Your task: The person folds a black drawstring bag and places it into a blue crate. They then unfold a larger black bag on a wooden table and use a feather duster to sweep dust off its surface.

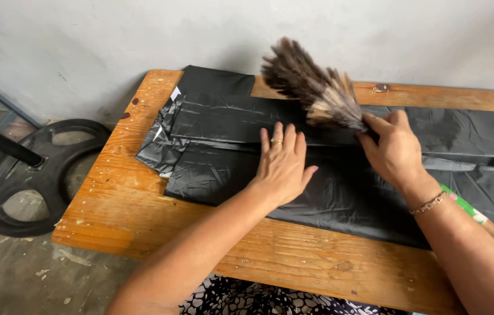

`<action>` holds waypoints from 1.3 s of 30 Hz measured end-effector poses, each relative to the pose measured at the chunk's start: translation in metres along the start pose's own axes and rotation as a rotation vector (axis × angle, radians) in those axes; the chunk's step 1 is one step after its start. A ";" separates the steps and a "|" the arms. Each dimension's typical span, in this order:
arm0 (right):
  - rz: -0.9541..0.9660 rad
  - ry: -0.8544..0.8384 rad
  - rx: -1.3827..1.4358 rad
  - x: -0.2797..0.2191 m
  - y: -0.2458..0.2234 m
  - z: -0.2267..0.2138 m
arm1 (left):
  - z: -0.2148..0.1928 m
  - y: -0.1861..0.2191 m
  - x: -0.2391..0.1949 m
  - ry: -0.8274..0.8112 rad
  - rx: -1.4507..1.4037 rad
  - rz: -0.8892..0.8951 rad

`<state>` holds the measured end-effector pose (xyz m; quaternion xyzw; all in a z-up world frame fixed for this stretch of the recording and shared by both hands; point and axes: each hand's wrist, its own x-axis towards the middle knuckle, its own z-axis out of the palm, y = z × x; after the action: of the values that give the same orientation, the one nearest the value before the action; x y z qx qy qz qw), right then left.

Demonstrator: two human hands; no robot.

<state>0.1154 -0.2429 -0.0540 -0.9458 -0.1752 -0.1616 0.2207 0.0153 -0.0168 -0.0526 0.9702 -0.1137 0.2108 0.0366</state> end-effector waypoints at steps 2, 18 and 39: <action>-0.010 -0.031 -0.057 -0.005 -0.012 0.003 | -0.024 -0.005 -0.001 -0.401 -0.202 -0.113; 0.005 -0.302 -0.453 -0.012 -0.055 0.057 | -0.007 -0.008 -0.007 -0.612 -0.262 -0.120; -0.369 -0.379 -0.268 0.014 -0.142 0.064 | -0.017 -0.008 -0.010 -0.559 -0.292 -0.161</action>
<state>0.0851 -0.0893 -0.0518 -0.9320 -0.3594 -0.0413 0.0240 0.0018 -0.0050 -0.0412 0.9809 -0.0713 -0.0857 0.1595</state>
